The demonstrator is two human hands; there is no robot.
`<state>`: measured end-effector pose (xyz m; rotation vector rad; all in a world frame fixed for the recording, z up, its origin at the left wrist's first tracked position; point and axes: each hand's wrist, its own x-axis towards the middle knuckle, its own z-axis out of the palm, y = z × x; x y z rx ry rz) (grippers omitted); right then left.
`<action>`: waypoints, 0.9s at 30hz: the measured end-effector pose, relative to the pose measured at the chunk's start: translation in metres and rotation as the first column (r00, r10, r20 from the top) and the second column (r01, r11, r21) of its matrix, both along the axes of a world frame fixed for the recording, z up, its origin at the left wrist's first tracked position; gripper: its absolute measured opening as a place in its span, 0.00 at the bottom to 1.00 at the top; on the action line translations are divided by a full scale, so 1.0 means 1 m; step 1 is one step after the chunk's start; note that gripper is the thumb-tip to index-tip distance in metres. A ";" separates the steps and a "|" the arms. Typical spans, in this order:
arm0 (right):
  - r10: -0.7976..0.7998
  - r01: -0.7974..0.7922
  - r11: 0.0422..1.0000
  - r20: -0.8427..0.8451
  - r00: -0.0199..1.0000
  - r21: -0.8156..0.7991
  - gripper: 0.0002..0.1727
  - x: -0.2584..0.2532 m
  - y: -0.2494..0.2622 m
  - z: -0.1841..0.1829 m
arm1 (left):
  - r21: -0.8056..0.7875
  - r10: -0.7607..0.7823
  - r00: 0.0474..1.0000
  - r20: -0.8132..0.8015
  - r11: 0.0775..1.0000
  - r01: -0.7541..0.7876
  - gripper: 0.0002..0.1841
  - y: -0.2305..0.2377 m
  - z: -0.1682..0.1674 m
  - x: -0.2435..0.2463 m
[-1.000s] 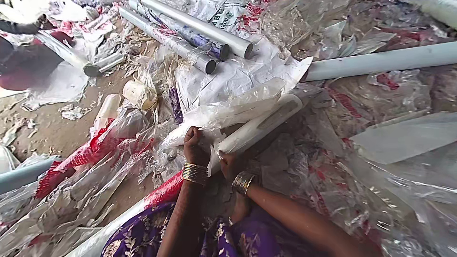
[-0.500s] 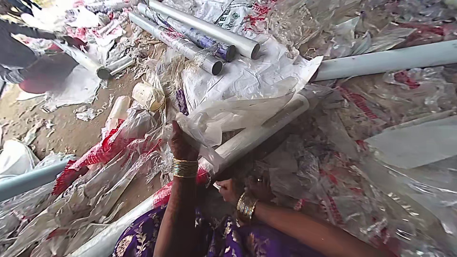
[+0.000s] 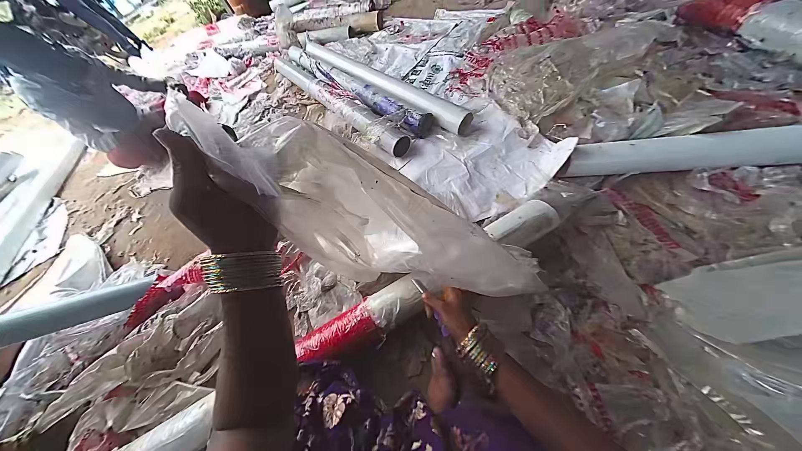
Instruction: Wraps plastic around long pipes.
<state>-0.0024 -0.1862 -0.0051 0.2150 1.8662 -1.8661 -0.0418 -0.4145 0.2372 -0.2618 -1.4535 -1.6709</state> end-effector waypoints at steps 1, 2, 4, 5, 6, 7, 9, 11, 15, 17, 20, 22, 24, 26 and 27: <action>0.027 -0.028 1.000 -0.023 0.999 -0.011 0.29 -0.001 0.010 0.002 | 0.003 -0.060 0.998 0.007 0.998 0.060 0.19 0.008 -0.002 0.005; 0.051 -0.051 0.999 -0.029 0.998 -0.017 0.41 -0.004 0.018 0.006 | -0.021 -0.107 0.994 0.014 0.994 0.107 0.18 0.015 -0.005 0.009; 0.089 -0.090 0.996 -0.017 0.996 -0.011 0.45 -0.010 0.031 0.017 | -0.185 -0.115 0.993 0.006 0.976 0.114 0.11 0.021 -0.010 0.013; 0.085 -0.085 0.996 -0.003 0.996 -0.007 0.39 -0.010 0.035 0.022 | -0.286 -0.080 0.997 0.017 0.955 0.081 0.12 0.021 -0.013 0.012; 0.065 -0.065 0.998 0.009 0.998 -0.006 0.33 -0.009 0.040 0.024 | -0.363 -0.015 0.999 0.039 0.931 0.028 0.18 0.019 -0.017 0.008; 0.034 -0.034 0.999 0.024 0.999 -0.010 0.27 -0.006 0.044 0.024 | -0.417 0.073 0.994 0.076 0.908 -0.035 0.26 0.015 -0.024 0.002; -0.030 0.031 0.999 0.058 0.998 -0.015 0.19 0.004 0.054 0.016 | -0.500 0.259 0.942 0.214 0.858 -0.123 0.36 0.004 -0.048 -0.016; -0.079 0.079 0.997 0.091 0.993 -0.002 0.15 0.014 0.065 0.000 | -0.661 0.451 0.829 0.331 0.738 -0.137 0.40 -0.007 -0.091 -0.042; -0.117 0.111 0.993 0.144 0.983 0.050 0.14 0.030 0.086 -0.032 | -0.809 0.582 0.562 0.588 0.429 0.402 0.44 0.021 -0.187 -0.069; -0.133 0.122 0.990 0.184 0.974 0.073 0.15 0.040 0.098 -0.040 | -0.720 0.606 0.456 0.652 0.304 0.624 0.53 0.049 -0.234 -0.076; -0.180 0.157 0.981 0.216 0.960 0.117 0.14 0.052 0.119 -0.053 | -0.670 0.651 0.395 0.648 0.242 0.702 0.72 0.074 -0.263 -0.094; -0.227 0.192 0.969 0.252 0.941 0.157 0.14 0.059 0.131 -0.063 | -0.676 0.665 0.407 0.626 0.203 0.708 0.71 0.073 -0.264 -0.107; -0.262 0.219 0.958 0.263 0.929 0.184 0.16 0.065 0.139 -0.075 | -0.721 0.667 0.454 0.590 0.183 0.668 0.61 0.068 -0.263 -0.114; -0.271 0.221 0.954 0.264 0.926 0.204 0.22 0.063 0.146 -0.081 | -0.766 0.671 0.492 0.555 0.182 0.617 0.54 0.068 -0.264 -0.118; -0.276 0.225 0.953 0.276 0.920 0.203 0.24 0.063 0.148 -0.079 | -0.784 0.663 0.516 0.543 0.181 0.593 0.51 0.067 -0.264 -0.117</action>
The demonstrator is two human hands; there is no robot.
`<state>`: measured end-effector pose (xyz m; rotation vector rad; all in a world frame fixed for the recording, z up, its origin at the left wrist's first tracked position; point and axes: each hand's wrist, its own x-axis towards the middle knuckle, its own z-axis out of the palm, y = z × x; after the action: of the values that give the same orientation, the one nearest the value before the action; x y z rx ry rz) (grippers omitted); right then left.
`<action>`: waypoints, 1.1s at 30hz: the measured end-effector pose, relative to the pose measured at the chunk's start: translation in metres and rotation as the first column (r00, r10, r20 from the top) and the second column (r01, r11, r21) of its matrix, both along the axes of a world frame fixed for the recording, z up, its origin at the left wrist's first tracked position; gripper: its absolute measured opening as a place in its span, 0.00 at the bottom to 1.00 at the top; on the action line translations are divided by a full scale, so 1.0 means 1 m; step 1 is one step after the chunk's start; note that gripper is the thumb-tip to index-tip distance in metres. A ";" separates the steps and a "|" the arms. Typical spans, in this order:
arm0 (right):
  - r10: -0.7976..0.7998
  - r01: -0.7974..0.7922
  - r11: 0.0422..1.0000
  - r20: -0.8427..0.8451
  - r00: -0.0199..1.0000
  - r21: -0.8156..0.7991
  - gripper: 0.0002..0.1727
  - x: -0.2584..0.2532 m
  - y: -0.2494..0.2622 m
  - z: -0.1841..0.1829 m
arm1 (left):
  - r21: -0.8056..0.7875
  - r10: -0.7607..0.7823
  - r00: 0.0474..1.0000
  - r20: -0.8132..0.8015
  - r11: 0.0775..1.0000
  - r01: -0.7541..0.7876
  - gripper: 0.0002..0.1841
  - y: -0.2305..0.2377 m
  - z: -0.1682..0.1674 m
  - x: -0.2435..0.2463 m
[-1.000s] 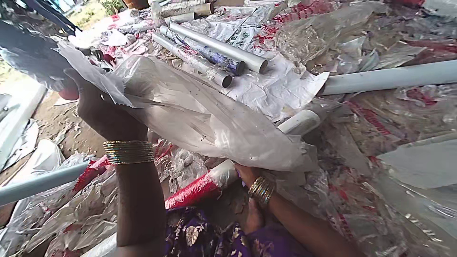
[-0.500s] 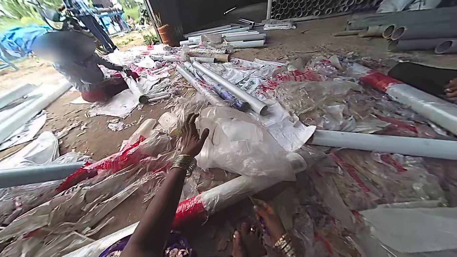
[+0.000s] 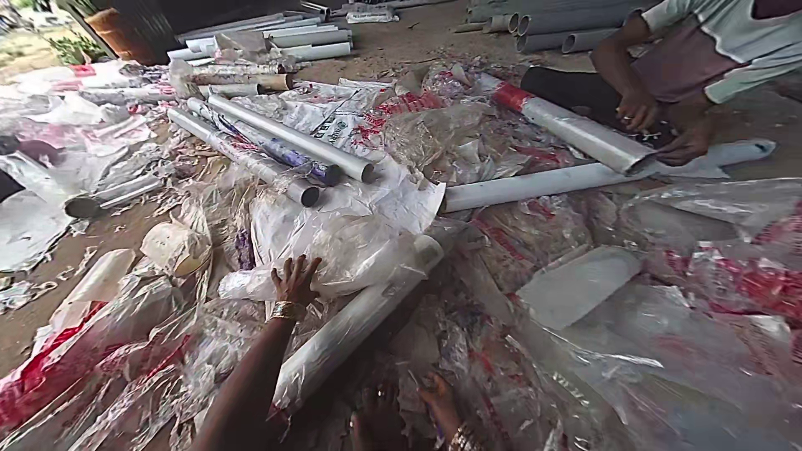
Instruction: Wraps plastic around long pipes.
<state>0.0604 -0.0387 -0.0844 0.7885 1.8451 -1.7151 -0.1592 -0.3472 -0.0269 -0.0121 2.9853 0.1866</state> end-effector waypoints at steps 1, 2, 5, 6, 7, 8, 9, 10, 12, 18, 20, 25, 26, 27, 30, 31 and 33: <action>-0.014 0.014 1.000 0.002 1.000 -0.010 0.23 0.000 0.001 0.004 | 0.000 -0.015 1.000 -0.017 1.000 0.015 0.50 0.001 0.003 0.002; -0.027 0.027 0.999 -0.014 1.000 -0.024 0.22 -0.002 0.004 0.011 | 0.013 -0.032 0.999 -0.037 0.999 0.032 0.49 0.001 0.010 0.006; -0.027 0.018 0.997 -0.123 0.992 -0.071 0.15 -0.006 0.012 0.043 | 0.067 -0.003 0.992 -0.126 0.998 0.011 0.50 -0.001 0.045 0.018; -0.027 0.012 0.996 -0.177 0.984 -0.087 0.14 -0.005 0.015 0.054 | 0.097 0.040 0.989 -0.139 0.995 -0.027 0.53 -0.002 0.063 0.024; -0.023 0.000 0.995 -0.233 0.972 -0.098 0.14 -0.004 0.017 0.064 | 0.159 0.079 0.983 -0.165 0.986 -0.052 0.55 -0.004 0.083 0.030; -0.008 -0.021 0.995 -0.288 0.958 -0.095 0.15 -0.004 0.018 0.074 | 0.262 0.109 0.972 -0.209 0.964 -0.052 0.58 -0.005 0.104 0.039; 0.020 -0.051 0.996 -0.354 0.935 -0.077 0.17 -0.004 0.019 0.087 | 0.380 0.127 0.954 -0.271 0.925 -0.016 0.61 -0.004 0.125 0.050; 0.047 -0.073 0.996 -0.443 0.895 -0.043 0.18 -0.005 0.016 0.100 | 0.504 0.138 0.937 -0.321 0.862 0.046 0.61 0.003 0.150 0.064; 0.086 -0.057 0.996 -0.653 0.752 0.065 0.22 -0.009 0.006 0.132 | 0.717 0.174 0.928 -0.329 0.686 0.126 0.59 0.039 0.209 0.100; 0.129 0.152 0.977 -0.980 0.150 0.152 0.68 -0.010 -0.009 0.233 | 0.928 0.025 0.933 -0.358 -0.100 0.359 0.34 0.114 0.269 0.143; 0.089 0.212 0.971 -0.987 0.131 0.115 0.68 0.008 -0.003 0.255 | 0.900 -0.055 0.925 -0.376 -0.260 0.350 0.39 0.151 0.294 0.161; -0.197 0.622 0.764 -0.980 -0.027 -0.171 0.59 0.046 0.039 0.262 | 0.774 -0.377 0.760 -0.529 0.152 0.614 0.71 0.243 0.330 0.200; -0.273 0.684 0.697 -0.962 -0.025 -0.215 0.57 0.054 0.055 0.266 | 0.630 -0.453 0.707 -0.544 0.336 0.700 0.65 0.252 0.333 0.209; -0.361 0.734 0.630 -0.933 -0.010 -0.252 0.55 0.063 0.075 0.271 | 0.452 -0.499 0.661 -0.561 0.484 0.749 0.60 0.259 0.334 0.219; -0.568 0.888 0.402 -0.822 0.049 -0.224 0.45 0.080 0.154 0.280 | 0.166 -0.534 0.490 -0.689 0.541 0.824 0.44 0.260 0.319 0.235; -0.608 0.935 0.325 -0.789 0.091 -0.142 0.46 0.085 0.188 0.277 | 0.129 -0.532 0.418 -0.736 0.496 0.859 0.41 0.253 0.312 0.236; -0.678 0.970 0.227 -0.700 0.223 0.090 0.55 0.101 0.255 0.257 | 0.138 -0.534 0.312 -0.786 0.340 0.930 0.35 0.231 0.298 0.236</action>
<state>0.1611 0.2163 0.1724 2.1836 2.5581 -2.2302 0.0763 -0.1160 0.2710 1.9564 2.8118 1.1693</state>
